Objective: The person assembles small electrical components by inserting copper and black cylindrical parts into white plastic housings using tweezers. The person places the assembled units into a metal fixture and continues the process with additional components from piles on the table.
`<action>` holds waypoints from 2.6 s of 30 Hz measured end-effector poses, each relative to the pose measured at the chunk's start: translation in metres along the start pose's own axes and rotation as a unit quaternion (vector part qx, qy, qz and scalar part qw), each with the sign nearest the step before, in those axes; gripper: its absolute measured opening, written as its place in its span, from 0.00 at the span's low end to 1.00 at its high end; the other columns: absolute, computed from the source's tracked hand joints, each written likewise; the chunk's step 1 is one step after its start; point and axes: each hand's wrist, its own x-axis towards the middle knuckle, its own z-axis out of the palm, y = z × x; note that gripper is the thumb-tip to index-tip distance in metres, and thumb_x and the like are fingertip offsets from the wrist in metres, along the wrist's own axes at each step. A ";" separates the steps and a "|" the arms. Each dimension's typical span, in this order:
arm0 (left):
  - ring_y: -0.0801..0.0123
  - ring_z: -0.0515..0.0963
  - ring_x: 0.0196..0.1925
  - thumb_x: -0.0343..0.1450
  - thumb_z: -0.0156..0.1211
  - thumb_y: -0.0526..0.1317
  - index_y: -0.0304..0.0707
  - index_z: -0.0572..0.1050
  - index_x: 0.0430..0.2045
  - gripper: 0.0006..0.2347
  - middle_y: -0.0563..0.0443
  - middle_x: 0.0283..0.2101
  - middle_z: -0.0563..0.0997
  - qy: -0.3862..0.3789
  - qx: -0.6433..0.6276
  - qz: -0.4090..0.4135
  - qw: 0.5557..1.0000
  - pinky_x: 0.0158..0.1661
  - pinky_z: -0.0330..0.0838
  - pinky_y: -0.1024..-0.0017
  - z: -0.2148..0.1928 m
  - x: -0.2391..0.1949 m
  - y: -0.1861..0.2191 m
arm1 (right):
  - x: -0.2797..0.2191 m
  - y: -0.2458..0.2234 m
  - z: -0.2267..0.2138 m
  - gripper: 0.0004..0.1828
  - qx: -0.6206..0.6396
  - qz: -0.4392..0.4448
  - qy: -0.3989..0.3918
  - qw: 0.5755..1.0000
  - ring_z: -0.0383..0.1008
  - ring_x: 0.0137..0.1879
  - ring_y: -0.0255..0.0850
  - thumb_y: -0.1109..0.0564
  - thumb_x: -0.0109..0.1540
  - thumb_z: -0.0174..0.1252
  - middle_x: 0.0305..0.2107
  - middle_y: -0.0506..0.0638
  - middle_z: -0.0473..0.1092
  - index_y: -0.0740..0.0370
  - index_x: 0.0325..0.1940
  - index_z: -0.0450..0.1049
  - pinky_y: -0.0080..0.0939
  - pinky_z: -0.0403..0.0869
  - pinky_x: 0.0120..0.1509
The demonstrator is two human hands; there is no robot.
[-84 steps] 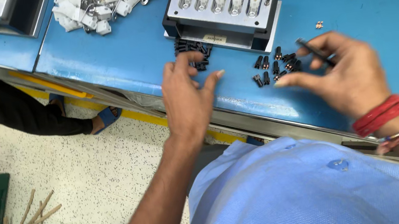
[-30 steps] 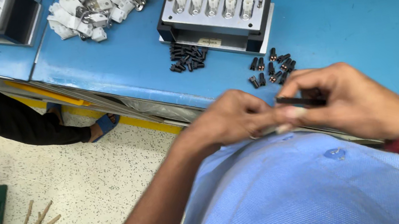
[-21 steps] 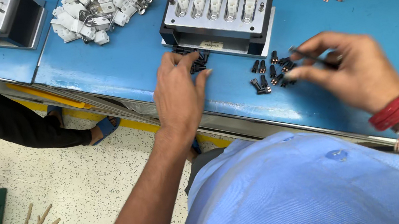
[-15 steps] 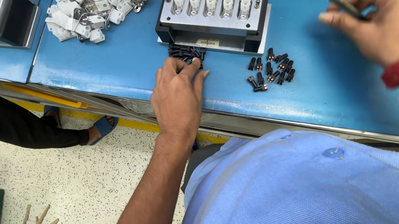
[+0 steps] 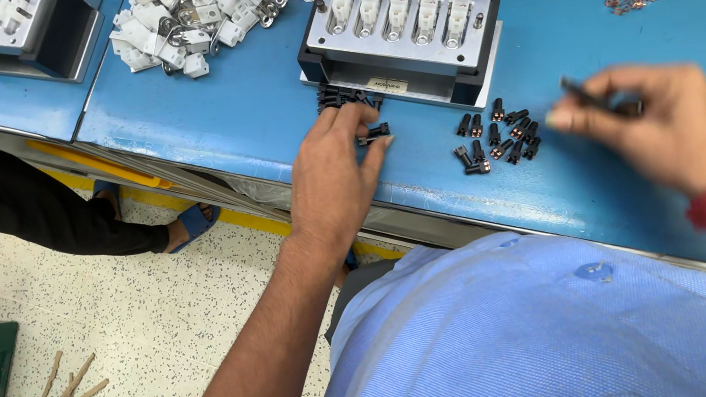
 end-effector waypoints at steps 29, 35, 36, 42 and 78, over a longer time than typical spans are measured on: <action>0.71 0.81 0.48 0.71 0.66 0.45 0.37 0.73 0.54 0.19 0.50 0.46 0.80 -0.187 -0.746 -0.299 0.566 0.53 0.78 0.72 0.014 -0.006 0.087 | -0.012 -0.077 -0.002 0.07 0.355 -0.008 -0.069 0.932 0.58 0.26 0.27 0.61 0.66 0.62 0.26 0.43 0.69 0.65 0.47 0.78 0.28 0.57 0.27; 0.69 0.82 0.47 0.71 0.65 0.44 0.34 0.74 0.50 0.18 0.48 0.43 0.81 -0.218 -0.731 -0.345 0.547 0.52 0.79 0.72 0.020 -0.020 0.088 | -0.033 -0.066 -0.001 0.07 0.343 0.018 -0.072 0.936 0.60 0.28 0.28 0.61 0.66 0.62 0.31 0.47 0.72 0.66 0.47 0.77 0.28 0.61 0.29; 0.69 0.82 0.46 0.71 0.65 0.44 0.34 0.75 0.49 0.17 0.47 0.42 0.81 -0.221 -0.718 -0.352 0.559 0.52 0.80 0.72 0.022 -0.021 0.087 | -0.035 -0.065 0.000 0.08 0.309 0.010 -0.063 0.949 0.61 0.28 0.28 0.62 0.66 0.62 0.32 0.48 0.72 0.67 0.48 0.78 0.28 0.62 0.29; 0.72 0.81 0.31 0.66 0.70 0.45 0.32 0.79 0.46 0.19 0.47 0.32 0.82 -0.310 -0.555 -0.337 0.694 0.38 0.81 0.73 0.026 -0.029 0.078 | -0.048 -0.062 0.001 0.19 0.253 -0.010 -0.143 0.957 0.79 0.48 0.35 0.63 0.58 0.62 0.41 0.49 0.79 0.67 0.54 0.76 0.36 0.79 0.53; 0.72 0.80 0.32 0.65 0.71 0.47 0.45 0.84 0.36 0.11 0.55 0.35 0.78 0.027 -0.048 -0.129 0.990 0.34 0.76 0.69 0.018 -0.004 0.007 | 0.108 0.000 -0.011 0.16 -0.220 0.080 0.185 0.954 0.74 0.30 0.43 0.42 0.55 0.76 0.27 0.49 0.76 0.48 0.40 0.84 0.48 0.71 0.37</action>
